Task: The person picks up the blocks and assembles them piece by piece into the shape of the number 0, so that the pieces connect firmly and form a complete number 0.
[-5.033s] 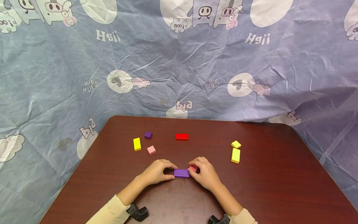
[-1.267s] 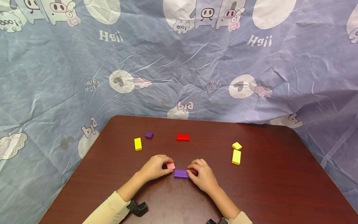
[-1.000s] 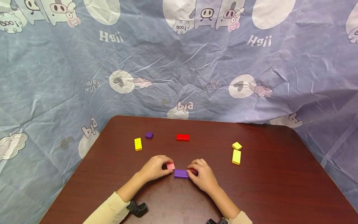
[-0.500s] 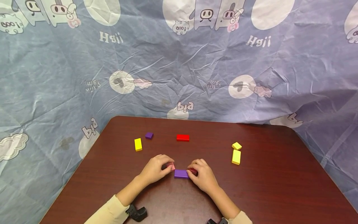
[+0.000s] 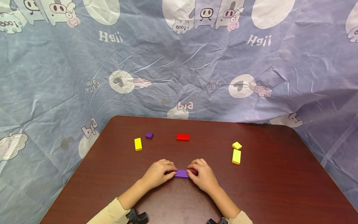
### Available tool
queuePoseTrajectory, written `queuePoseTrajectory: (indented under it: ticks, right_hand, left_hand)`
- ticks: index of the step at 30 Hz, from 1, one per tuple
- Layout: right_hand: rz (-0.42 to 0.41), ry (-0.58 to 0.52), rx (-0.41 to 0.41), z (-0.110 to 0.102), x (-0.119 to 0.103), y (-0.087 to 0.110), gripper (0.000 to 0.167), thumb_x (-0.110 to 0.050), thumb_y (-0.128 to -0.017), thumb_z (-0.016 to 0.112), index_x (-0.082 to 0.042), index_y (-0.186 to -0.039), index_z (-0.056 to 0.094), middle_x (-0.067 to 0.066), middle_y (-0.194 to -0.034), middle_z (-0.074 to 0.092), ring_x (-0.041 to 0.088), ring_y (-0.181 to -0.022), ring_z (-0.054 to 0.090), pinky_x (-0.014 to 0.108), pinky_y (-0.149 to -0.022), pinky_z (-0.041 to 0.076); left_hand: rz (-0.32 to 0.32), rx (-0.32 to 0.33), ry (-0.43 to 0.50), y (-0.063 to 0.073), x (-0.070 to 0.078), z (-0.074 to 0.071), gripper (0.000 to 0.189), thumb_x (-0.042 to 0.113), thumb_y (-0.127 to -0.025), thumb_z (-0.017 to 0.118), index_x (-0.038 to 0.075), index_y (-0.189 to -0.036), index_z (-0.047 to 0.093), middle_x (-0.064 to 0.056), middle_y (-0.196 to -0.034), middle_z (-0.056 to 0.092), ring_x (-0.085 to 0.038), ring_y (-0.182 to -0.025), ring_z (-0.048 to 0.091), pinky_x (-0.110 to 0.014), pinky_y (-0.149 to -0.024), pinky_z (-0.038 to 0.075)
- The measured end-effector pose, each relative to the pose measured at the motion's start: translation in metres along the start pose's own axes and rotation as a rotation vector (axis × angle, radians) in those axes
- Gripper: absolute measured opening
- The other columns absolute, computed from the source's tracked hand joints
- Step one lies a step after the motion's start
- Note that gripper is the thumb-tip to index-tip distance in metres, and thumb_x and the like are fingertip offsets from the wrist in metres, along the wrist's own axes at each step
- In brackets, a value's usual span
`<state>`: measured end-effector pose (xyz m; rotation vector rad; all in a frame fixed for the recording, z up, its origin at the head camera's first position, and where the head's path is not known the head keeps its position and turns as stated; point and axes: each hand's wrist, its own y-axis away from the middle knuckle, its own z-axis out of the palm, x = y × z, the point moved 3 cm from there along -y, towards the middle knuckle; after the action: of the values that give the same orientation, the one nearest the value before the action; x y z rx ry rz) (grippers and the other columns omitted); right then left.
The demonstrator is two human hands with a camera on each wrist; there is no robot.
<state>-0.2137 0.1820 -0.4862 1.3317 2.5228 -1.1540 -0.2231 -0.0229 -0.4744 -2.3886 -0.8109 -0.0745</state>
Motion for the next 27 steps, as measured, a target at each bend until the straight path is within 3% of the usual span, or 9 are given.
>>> queuePoseTrajectory:
  ticks: [11,17,21,27]
  right_hand:
    - [-0.004,0.006,-0.007,-0.002,-0.001,0.000,0.014,-0.012,-0.075,0.083,-0.014,-0.085,0.073,-0.006,-0.089,0.063,0.010,-0.087,0.054,0.031,-0.071,0.051]
    - [-0.027,-0.013,0.065,-0.012,0.005,0.001,0.012,-0.009,-0.078,0.079,-0.009,-0.088,0.074,-0.003,-0.093,0.064,0.015,-0.090,0.056,0.034,-0.075,0.049]
    - [0.021,0.016,0.095,-0.027,0.019,0.005,0.013,-0.007,-0.079,0.078,-0.009,-0.090,0.073,-0.003,-0.095,0.064,0.016,-0.091,0.057,0.038,-0.077,0.048]
    - [0.135,0.086,0.066,-0.057,0.049,0.011,0.015,-0.009,-0.080,0.077,-0.007,-0.094,0.073,-0.001,-0.096,0.065,0.019,-0.094,0.057,0.044,-0.078,0.048]
  left_hand:
    - [-0.024,0.000,0.014,0.001,0.000,0.002,0.004,0.018,-0.085,0.075,0.015,-0.087,0.078,0.006,-0.089,0.070,-0.011,-0.085,0.063,-0.025,-0.079,0.051]
    - [-0.041,-0.010,0.016,0.000,-0.001,0.003,0.004,0.019,-0.086,0.075,0.016,-0.088,0.078,0.006,-0.089,0.070,-0.011,-0.084,0.063,-0.024,-0.079,0.051]
    - [-0.055,-0.020,0.024,0.001,-0.001,0.003,0.005,0.019,-0.086,0.074,0.016,-0.089,0.078,0.006,-0.090,0.070,-0.011,-0.086,0.063,-0.025,-0.080,0.052]
    - [-0.054,-0.018,0.030,0.001,-0.001,0.003,0.005,0.019,-0.086,0.074,0.016,-0.089,0.078,0.005,-0.090,0.070,-0.011,-0.086,0.063,-0.025,-0.080,0.052]
